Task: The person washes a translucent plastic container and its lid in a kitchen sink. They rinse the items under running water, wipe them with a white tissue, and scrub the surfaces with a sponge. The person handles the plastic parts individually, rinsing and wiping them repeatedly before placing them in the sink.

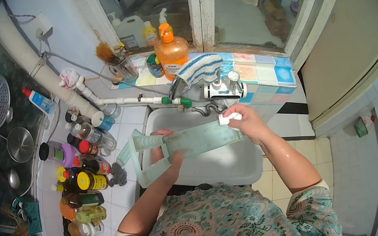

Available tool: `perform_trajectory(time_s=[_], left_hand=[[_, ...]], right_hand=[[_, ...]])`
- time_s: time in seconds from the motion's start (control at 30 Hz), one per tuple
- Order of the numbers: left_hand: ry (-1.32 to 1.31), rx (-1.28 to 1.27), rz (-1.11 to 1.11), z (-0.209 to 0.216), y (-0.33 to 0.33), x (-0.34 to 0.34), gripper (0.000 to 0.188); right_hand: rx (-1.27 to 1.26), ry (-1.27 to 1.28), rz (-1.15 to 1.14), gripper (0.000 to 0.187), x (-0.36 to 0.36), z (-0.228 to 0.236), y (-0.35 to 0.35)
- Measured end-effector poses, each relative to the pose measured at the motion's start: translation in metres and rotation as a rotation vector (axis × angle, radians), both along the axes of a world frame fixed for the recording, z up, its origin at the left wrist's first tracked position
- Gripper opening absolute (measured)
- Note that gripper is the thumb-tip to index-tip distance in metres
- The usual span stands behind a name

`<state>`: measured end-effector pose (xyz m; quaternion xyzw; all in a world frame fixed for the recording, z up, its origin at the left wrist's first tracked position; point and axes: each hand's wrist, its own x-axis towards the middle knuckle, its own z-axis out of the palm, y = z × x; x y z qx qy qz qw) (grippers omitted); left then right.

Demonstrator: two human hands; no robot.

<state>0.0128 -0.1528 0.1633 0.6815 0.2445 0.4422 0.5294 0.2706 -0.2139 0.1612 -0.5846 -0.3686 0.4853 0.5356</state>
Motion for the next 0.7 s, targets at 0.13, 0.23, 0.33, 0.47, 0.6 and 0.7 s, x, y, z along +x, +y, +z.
perform_trajectory(time_s=[0.13,0.23,0.33,0.47,0.6,0.7], left_hand=[[0.113,0.190,0.074,-0.003,-0.003,-0.001,0.048],[0.131,0.293,0.089,-0.001,0.001,-0.002,0.048],[0.096,0.149,0.091,-0.004,0.003,-0.006,0.047],[0.134,-0.021,0.090,-0.001,0.000,-0.003,0.047],[0.205,0.112,0.114,-0.009,0.003,0.005,0.048],[0.166,0.067,0.110,-0.013,0.009,0.005,0.048]], right_hand=[[-0.014,0.117,-0.003,0.022,-0.006,0.005,0.003],[0.044,-0.011,0.153,0.022,-0.003,0.006,-0.004],[-0.023,-0.423,0.079,0.018,-0.014,0.002,-0.011],[0.121,-0.597,-0.071,0.018,-0.022,-0.012,-0.002],[0.206,-0.050,-0.382,0.020,-0.001,-0.035,0.015],[0.297,-0.343,-0.452,0.017,0.010,-0.030,0.000]])
